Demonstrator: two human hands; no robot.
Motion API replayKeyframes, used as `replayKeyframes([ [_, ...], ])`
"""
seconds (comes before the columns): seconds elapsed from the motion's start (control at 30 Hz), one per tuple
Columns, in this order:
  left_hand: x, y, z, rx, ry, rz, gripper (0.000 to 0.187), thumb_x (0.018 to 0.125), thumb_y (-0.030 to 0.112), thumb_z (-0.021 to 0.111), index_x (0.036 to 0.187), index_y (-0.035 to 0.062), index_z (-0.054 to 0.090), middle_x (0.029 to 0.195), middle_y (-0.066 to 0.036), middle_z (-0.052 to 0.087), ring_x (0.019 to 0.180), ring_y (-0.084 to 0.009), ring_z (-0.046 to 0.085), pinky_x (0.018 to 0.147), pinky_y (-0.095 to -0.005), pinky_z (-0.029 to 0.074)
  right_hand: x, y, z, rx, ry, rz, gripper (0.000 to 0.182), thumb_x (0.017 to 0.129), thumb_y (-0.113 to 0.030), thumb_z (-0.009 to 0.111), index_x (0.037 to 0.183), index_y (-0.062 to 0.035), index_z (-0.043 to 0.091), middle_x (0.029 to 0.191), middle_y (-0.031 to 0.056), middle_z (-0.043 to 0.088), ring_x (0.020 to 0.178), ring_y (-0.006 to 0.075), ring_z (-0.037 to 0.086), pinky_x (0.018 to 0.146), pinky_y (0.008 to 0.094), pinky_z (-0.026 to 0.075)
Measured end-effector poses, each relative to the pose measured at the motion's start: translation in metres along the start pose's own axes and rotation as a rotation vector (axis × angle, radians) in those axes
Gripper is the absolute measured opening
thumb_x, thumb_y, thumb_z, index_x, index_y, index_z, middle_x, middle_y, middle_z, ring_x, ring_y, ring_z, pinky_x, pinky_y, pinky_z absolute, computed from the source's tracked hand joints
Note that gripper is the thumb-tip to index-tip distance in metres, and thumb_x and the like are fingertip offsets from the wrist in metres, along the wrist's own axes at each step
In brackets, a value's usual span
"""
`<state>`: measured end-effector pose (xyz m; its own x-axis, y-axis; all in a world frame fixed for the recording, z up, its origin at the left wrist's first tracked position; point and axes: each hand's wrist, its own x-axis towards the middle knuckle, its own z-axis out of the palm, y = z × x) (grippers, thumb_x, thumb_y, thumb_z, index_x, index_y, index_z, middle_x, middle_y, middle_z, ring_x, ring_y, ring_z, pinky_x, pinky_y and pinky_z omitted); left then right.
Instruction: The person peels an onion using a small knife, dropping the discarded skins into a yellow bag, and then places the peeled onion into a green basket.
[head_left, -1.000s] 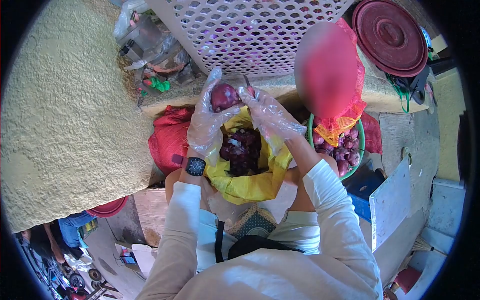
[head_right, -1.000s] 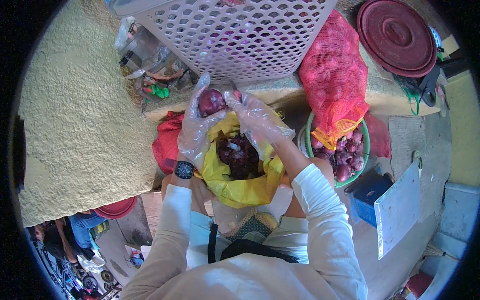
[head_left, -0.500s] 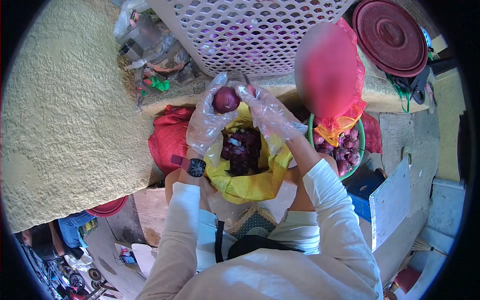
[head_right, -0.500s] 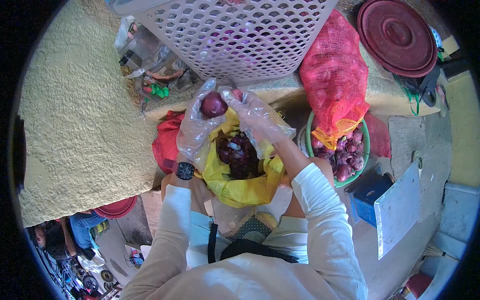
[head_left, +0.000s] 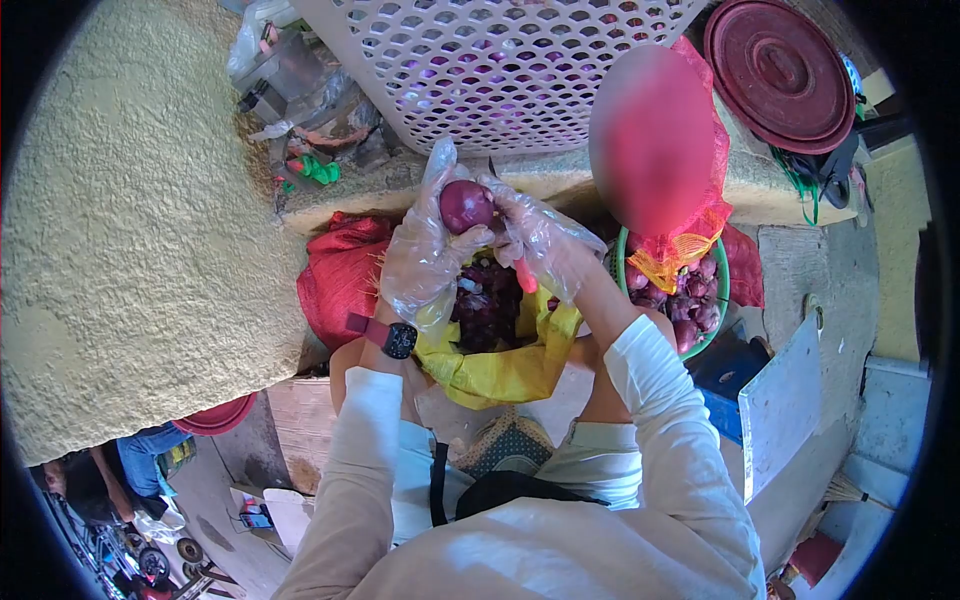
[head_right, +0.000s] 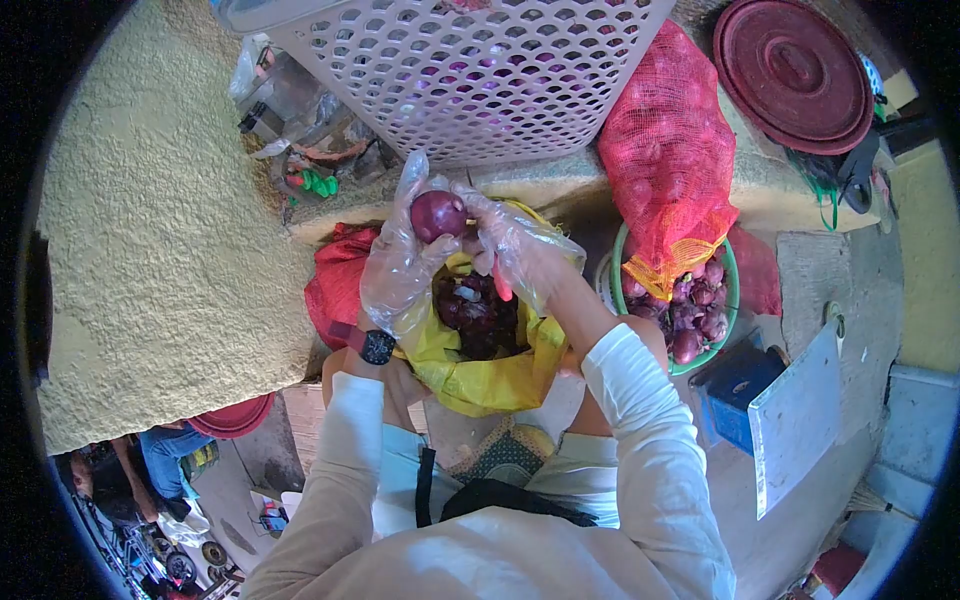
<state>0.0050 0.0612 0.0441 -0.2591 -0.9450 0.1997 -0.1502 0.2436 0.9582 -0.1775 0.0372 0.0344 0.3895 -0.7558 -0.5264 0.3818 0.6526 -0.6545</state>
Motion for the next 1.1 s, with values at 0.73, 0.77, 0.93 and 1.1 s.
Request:
replayKeyframes([
  [0.73,-0.012,-0.011,-0.028,0.41,0.039,0.121,0.071,0.095,0.016,0.074,0.155,0.0055,0.037,0.15,-0.017,0.052,0.124,-0.0297,0.062,0.105,-0.038,0.05,-0.075,0.023,0.012,-0.035,0.039,-0.154,0.039,0.108,-0.03,0.058,0.133,-0.0014,0.051,0.097,0.0049,0.062,0.074,0.0115,0.054,0.065,0.0279,0.048],
  [0.77,-0.013,-0.009,-0.029,0.445,0.038,0.116,0.072,0.096,0.017,0.074,0.156,0.0054,0.037,0.148,-0.017,0.054,0.123,-0.0303,0.062,0.104,-0.0382,0.051,-0.086,0.023,0.021,0.206,0.066,-0.136,0.046,0.109,-0.023,0.054,0.149,-0.002,0.042,0.103,0.0051,0.062,0.076,0.0115,0.054,0.065,0.0269,0.049],
  [0.93,-0.015,-0.011,-0.026,0.444,0.042,0.149,0.07,0.096,0.021,0.074,0.154,0.0045,0.038,0.139,-0.02,0.059,0.12,-0.032,0.064,0.102,-0.039,0.051,-0.106,0.043,0.008,-0.117,0.01,-0.2,0.069,0.111,-0.015,0.049,0.167,-0.0072,0.01,0.119,0.007,0.061,0.082,0.0112,0.059,0.066,0.0238,0.052],
  [1.1,-0.02,-0.013,-0.02,0.499,0.061,0.22,0.068,0.097,0.023,0.073,0.153,0.0041,0.039,0.134,-0.02,0.062,0.119,-0.0313,0.064,0.101,-0.0397,0.051,-0.105,0.08,-0.001,-0.178,0.085,-0.387,0.067,0.111,-0.016,0.051,0.168,-0.0177,0.016,0.119,0.0029,0.059,0.082,0.0082,0.053,0.071,0.0233,0.049],
])
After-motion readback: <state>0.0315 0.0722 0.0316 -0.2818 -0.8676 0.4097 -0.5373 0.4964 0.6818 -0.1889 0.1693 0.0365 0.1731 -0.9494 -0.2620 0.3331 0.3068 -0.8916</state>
